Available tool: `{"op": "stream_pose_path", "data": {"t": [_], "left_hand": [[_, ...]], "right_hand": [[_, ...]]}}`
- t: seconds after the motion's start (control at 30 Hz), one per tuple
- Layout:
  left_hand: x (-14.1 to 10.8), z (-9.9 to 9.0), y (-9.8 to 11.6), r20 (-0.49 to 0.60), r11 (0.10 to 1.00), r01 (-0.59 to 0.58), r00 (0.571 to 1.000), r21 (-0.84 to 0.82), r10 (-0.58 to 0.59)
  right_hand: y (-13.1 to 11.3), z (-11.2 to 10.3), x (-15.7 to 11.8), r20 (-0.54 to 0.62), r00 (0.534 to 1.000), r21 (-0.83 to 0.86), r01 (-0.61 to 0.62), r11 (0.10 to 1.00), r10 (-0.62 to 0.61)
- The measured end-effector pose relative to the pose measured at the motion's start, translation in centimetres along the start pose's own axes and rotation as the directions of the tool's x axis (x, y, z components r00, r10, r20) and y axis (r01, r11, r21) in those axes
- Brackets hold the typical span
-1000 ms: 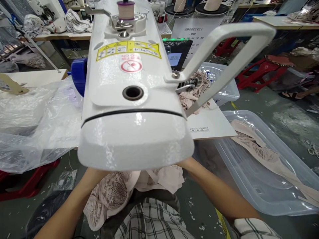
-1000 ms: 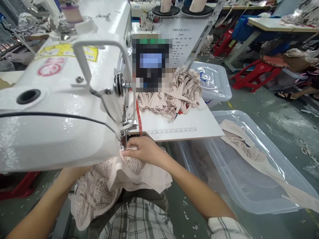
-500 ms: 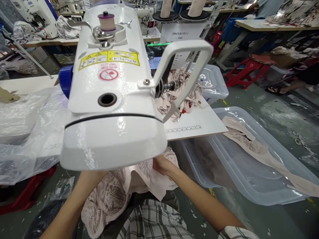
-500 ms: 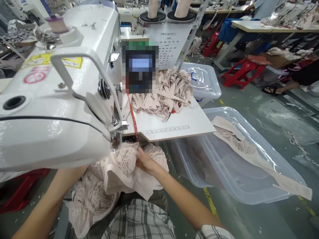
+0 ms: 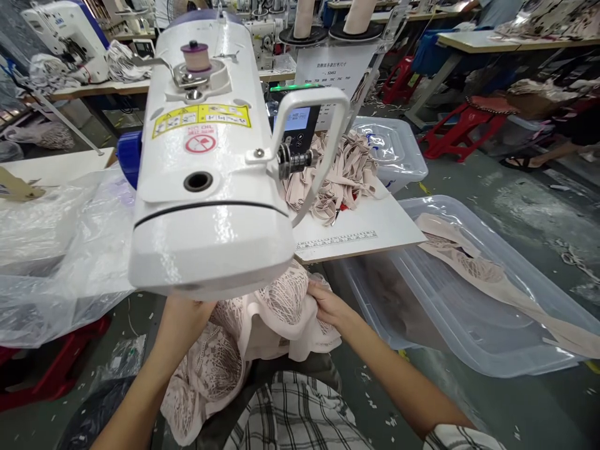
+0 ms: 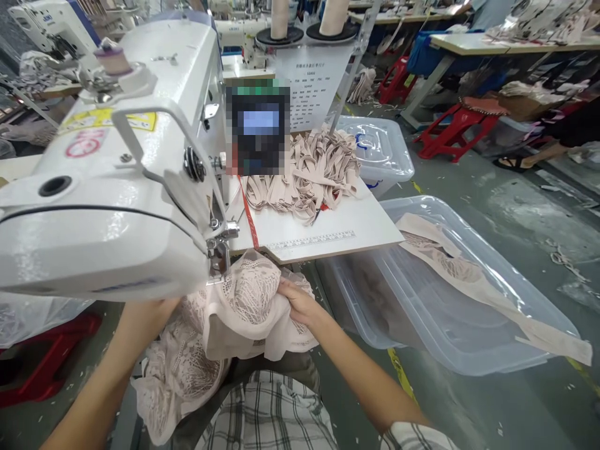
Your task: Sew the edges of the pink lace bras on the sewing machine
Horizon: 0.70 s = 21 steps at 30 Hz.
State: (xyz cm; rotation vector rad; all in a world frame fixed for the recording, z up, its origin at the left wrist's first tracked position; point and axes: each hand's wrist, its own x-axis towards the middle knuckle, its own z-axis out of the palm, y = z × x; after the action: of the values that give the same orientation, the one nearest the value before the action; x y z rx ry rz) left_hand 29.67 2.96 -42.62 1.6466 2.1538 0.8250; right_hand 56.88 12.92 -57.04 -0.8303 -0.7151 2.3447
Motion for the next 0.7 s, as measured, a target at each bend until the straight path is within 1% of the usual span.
{"op": "stream_pose_path", "data": {"t": [0.07, 0.1, 0.17, 0.2, 0.23, 0.27, 0.3, 0.33, 0.37, 0.4, 0.43, 0.47, 0.5, 0.53, 0.57, 0.6, 0.63, 0.67, 0.7], "left_hand": [[-0.7, -0.3, -0.3, 0.009, 0.996, 0.017, 1.000, 0.088, -0.018], [-1.1, -0.4, -0.4, -0.015, 0.990, 0.030, 0.999, 0.135, -0.028], [-2.1, -0.6, -0.1, -0.108, 0.980, 0.031, 0.994, 0.198, -0.009], [-2.7, -0.6, 0.4, -0.155, 0.977, 0.002, 0.987, 0.211, 0.031], [-3.4, -0.6, 1.0, -0.194, 0.976, -0.052, 0.977, 0.213, 0.094], [-4.1, -0.5, 1.9, -0.216, 0.970, -0.134, 0.960, 0.201, 0.178], [-4.8, -0.3, 2.8, -0.219, 0.955, -0.242, 0.935, 0.174, 0.277], [-5.5, 0.0, 3.9, -0.208, 0.922, -0.364, 0.899, 0.134, 0.386], [-6.0, 0.3, 4.9, -0.184, 0.870, -0.485, 0.850, 0.093, 0.494], [-6.5, 0.6, 5.8, -0.148, 0.811, -0.582, 0.798, 0.060, 0.584], [-6.8, 0.8, 6.5, -0.098, 0.765, -0.643, 0.760, 0.034, 0.643], [-6.9, 1.1, 6.9, -0.024, 0.750, -0.661, 0.750, 0.003, 0.661], [-6.9, 1.3, 7.1, 0.061, 0.770, -0.638, 0.767, -0.028, 0.638], [-6.8, 1.4, 6.9, 0.155, 0.818, -0.572, 0.805, -0.056, 0.573], [-6.5, 1.4, 6.5, 0.246, 0.880, -0.469, 0.846, -0.078, 0.473], [-6.1, 1.4, 6.0, 0.316, 0.935, -0.341, 0.880, -0.096, 0.353], [-5.6, 1.3, 5.3, 0.355, 0.972, -0.210, 0.905, -0.104, 0.233], [-5.1, 1.2, 4.7, 0.355, 0.991, -0.088, 0.927, -0.102, 0.119], [-4.5, 1.1, 4.1, 0.325, 0.995, 0.009, 0.946, -0.102, 0.024]], "right_hand": [[-1.2, -0.2, -0.3, -0.037, 0.998, -0.010, 0.052, 0.999, -0.052], [-2.0, -0.2, -0.6, -0.061, 0.995, -0.020, 0.082, 0.996, -0.083], [-3.5, -0.1, -1.2, -0.117, 0.979, -0.062, 0.162, 0.985, -0.169], [-4.3, 0.2, -1.7, -0.140, 0.965, -0.094, 0.208, 0.974, -0.220], [-5.0, 0.6, -2.2, -0.155, 0.949, -0.138, 0.254, 0.957, -0.274], [-5.5, 1.2, -2.9, -0.153, 0.931, -0.194, 0.300, 0.934, -0.331], [-6.0, 2.1, -3.7, -0.129, 0.915, -0.260, 0.341, 0.903, -0.383], [-6.2, 3.2, -4.5, -0.067, 0.907, -0.332, 0.373, 0.866, -0.416], [-6.3, 4.4, -5.4, 0.038, 0.909, -0.406, 0.394, 0.825, -0.415], [-6.3, 5.8, -6.3, 0.175, 0.914, -0.474, 0.404, 0.783, -0.365], [-6.1, 7.2, -7.0, 0.324, 0.906, -0.527, 0.413, 0.742, -0.274], [-5.9, 8.5, -7.6, 0.450, 0.877, -0.570, 0.425, 0.703, -0.165], [-5.6, 9.7, -8.0, 0.533, 0.843, -0.605, 0.438, 0.665, -0.072], [-5.4, 10.6, -8.2, 0.568, 0.823, -0.635, 0.451, 0.627, -0.017], [-5.2, 11.3, -8.0, 0.563, 0.827, -0.665, 0.459, 0.589, -0.009], [-5.1, 11.7, -7.6, 0.524, 0.851, -0.700, 0.453, 0.553, -0.034], [-5.0, 11.9, -6.9, 0.464, 0.883, -0.741, 0.434, 0.512, -0.077], [-5.0, 11.8, -6.1, 0.397, 0.910, -0.784, 0.402, 0.473, -0.117], [-5.1, 11.7, -5.2, 0.339, 0.928, -0.819, 0.372, 0.436, -0.156]]}}
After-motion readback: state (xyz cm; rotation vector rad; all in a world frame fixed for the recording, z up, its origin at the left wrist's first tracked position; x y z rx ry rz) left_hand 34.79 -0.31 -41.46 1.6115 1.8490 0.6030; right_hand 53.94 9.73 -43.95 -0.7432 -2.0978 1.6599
